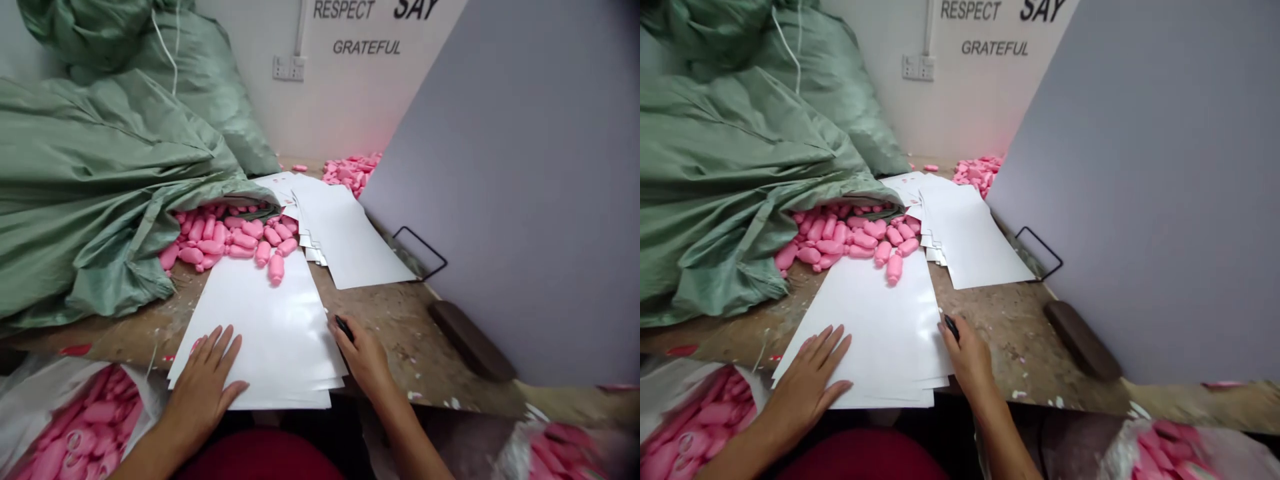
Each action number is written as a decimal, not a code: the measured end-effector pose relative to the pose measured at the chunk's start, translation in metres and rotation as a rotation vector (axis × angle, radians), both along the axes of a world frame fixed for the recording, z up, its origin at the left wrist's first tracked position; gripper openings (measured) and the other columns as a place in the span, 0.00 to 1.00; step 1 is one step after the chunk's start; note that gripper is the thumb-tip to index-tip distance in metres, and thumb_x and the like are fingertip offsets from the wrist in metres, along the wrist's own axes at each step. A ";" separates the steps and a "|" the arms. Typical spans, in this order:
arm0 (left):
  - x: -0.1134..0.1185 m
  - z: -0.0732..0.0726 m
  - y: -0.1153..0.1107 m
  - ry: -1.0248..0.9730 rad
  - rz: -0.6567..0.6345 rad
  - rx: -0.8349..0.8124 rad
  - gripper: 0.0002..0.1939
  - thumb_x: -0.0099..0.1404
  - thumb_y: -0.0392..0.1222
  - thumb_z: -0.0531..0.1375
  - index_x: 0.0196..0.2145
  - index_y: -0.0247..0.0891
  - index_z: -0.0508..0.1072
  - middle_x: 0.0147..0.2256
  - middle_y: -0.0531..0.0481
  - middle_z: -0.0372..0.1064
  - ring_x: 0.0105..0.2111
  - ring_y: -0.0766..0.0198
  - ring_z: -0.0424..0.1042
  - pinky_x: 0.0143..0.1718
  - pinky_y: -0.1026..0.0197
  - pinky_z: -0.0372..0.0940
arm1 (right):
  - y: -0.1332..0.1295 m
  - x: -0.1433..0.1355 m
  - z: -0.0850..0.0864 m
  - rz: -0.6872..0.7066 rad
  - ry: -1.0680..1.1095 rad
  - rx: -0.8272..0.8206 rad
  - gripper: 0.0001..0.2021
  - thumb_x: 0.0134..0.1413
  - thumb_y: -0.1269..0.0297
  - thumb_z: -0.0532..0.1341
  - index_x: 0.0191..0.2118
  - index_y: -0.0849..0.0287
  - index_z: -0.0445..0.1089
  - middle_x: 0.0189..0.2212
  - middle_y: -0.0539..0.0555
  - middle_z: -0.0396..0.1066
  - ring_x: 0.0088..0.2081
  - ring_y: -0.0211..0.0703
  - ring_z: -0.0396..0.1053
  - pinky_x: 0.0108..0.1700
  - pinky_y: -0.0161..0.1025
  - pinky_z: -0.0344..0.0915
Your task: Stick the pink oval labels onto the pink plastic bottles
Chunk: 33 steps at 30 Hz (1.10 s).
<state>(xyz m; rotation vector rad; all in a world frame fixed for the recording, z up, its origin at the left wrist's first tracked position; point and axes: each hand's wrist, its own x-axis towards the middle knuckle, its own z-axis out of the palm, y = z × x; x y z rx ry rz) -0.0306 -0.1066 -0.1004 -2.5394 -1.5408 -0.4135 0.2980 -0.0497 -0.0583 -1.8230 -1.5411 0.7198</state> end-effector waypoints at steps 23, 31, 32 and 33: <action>-0.019 0.006 -0.002 -0.131 -0.100 -0.130 0.32 0.68 0.52 0.58 0.68 0.49 0.60 0.66 0.47 0.60 0.66 0.50 0.59 0.62 0.47 0.62 | 0.034 -0.006 0.007 -0.019 0.089 -0.187 0.15 0.41 0.49 0.65 0.28 0.56 0.72 0.25 0.50 0.74 0.30 0.47 0.70 0.34 0.41 0.64; -0.022 0.015 0.005 -0.330 -0.072 -0.271 0.31 0.70 0.49 0.56 0.69 0.48 0.57 0.66 0.44 0.60 0.64 0.52 0.64 0.61 0.49 0.65 | 0.031 0.004 0.020 -0.028 0.176 -0.203 0.16 0.41 0.50 0.65 0.32 0.56 0.77 0.27 0.52 0.77 0.29 0.50 0.72 0.30 0.42 0.68; -0.022 0.014 0.006 -0.346 -0.066 -0.261 0.30 0.71 0.48 0.55 0.68 0.48 0.58 0.66 0.44 0.61 0.63 0.53 0.64 0.61 0.49 0.65 | 0.029 0.010 0.024 -0.030 0.149 -0.195 0.16 0.41 0.49 0.66 0.32 0.56 0.77 0.27 0.52 0.77 0.29 0.50 0.72 0.30 0.42 0.68; -0.021 0.013 0.006 -0.356 -0.064 -0.247 0.29 0.71 0.48 0.54 0.68 0.48 0.59 0.65 0.45 0.61 0.63 0.53 0.65 0.61 0.49 0.64 | 0.028 0.016 0.028 -0.032 0.111 -0.177 0.16 0.41 0.49 0.66 0.31 0.56 0.77 0.26 0.52 0.78 0.29 0.51 0.72 0.29 0.42 0.68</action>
